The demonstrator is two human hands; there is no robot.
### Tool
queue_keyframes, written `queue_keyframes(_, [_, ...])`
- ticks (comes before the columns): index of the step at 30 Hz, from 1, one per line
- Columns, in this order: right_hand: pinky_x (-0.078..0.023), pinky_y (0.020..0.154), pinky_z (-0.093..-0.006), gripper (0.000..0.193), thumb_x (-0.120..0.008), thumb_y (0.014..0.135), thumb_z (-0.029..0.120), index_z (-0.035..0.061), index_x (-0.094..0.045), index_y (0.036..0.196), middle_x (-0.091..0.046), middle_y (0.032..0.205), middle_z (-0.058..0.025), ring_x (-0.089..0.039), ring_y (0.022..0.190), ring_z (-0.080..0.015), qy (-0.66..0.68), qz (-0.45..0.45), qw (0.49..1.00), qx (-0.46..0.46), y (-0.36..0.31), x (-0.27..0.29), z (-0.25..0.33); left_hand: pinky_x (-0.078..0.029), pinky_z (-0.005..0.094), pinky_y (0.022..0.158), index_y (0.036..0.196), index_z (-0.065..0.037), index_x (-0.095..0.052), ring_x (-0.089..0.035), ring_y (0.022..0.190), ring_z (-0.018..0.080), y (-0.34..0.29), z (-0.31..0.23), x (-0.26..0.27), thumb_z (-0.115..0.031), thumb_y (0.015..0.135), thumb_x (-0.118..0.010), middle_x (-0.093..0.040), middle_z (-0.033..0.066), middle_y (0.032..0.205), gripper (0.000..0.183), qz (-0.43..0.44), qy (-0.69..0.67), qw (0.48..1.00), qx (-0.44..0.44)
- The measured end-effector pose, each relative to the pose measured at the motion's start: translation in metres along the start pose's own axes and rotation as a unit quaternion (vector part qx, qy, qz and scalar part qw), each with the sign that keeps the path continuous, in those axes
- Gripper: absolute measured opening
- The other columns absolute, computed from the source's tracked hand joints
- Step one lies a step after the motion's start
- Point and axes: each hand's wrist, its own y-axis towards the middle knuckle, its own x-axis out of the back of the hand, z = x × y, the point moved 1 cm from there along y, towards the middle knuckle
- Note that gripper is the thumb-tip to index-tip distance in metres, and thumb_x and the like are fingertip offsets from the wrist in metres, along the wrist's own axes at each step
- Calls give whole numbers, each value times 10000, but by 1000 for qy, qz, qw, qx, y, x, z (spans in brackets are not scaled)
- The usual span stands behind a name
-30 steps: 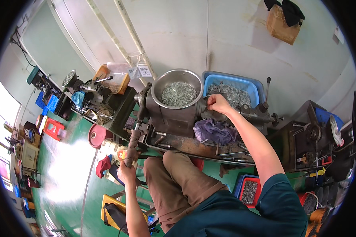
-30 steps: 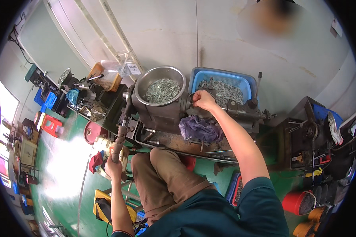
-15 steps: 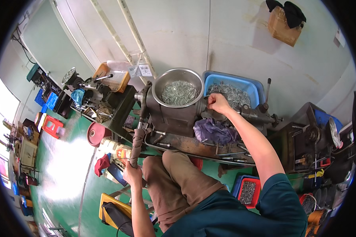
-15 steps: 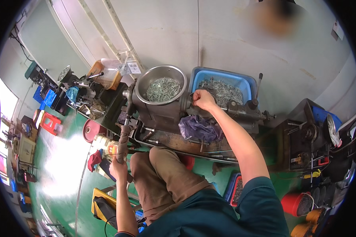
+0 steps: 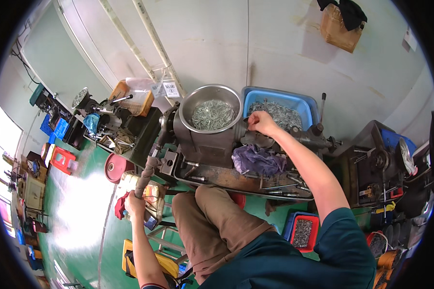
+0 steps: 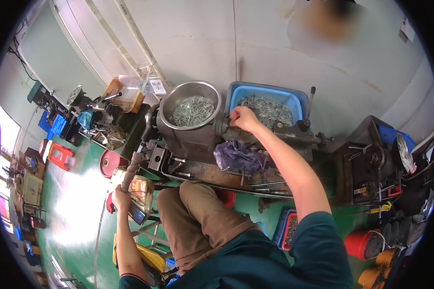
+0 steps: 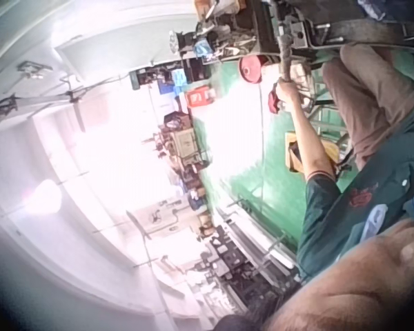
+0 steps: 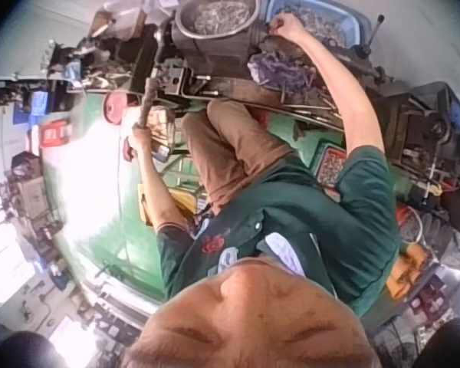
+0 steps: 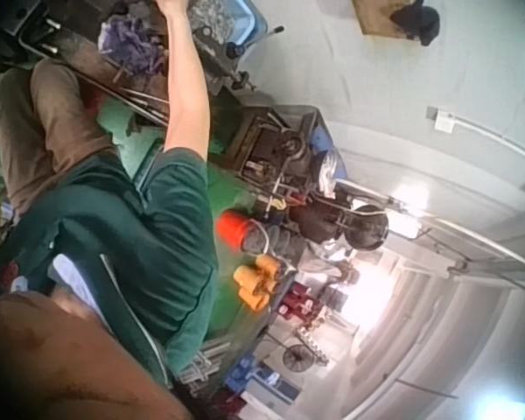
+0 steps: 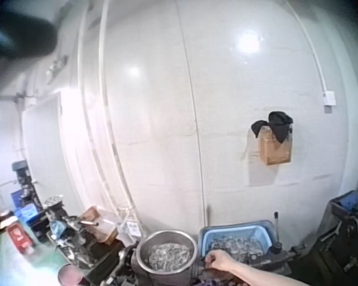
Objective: The person operates a benchtop machine, taking metal pins from a bowl one by one, inserting each pin into the chuck, and pulling a lever to process it.
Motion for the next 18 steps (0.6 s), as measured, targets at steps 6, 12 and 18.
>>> queue_keyframes(6, [-451, 679, -381, 143, -584, 656, 237, 141, -631, 751, -607, 803, -99, -570, 796, -261, -331, -39, 937, -104, 11, 76, 5, -427, 416, 631, 784, -64, -549, -546, 709, 332, 13, 7, -2, -111, 633, -559, -566, 160, 723, 159, 14, 1, 1000, 3])
queue_keyframes(12, [-287, 885, -467, 263, -503, 755, 328, 102, -601, 847, -554, 977, -94, -373, 1116, -240, -540, -126, 807, -205, -33, 181, -41, -425, 411, 635, 769, -62, -548, -544, 721, 328, 12, 8, -2, -103, 635, -550, -565, 162, 721, 141, 21, -13, 1000, -3])
queue_keyframes(18, [-256, 886, -474, 335, -464, 783, 397, 78, -565, 796, -487, 1064, -74, -315, 1147, -253, -443, -291, 834, -151, -128, 215, -82, -426, 408, 620, 750, -62, -545, -545, 701, 327, 12, 8, -4, -104, 629, -550, -566, 158, 705, 128, 16, -12, 1000, 3])
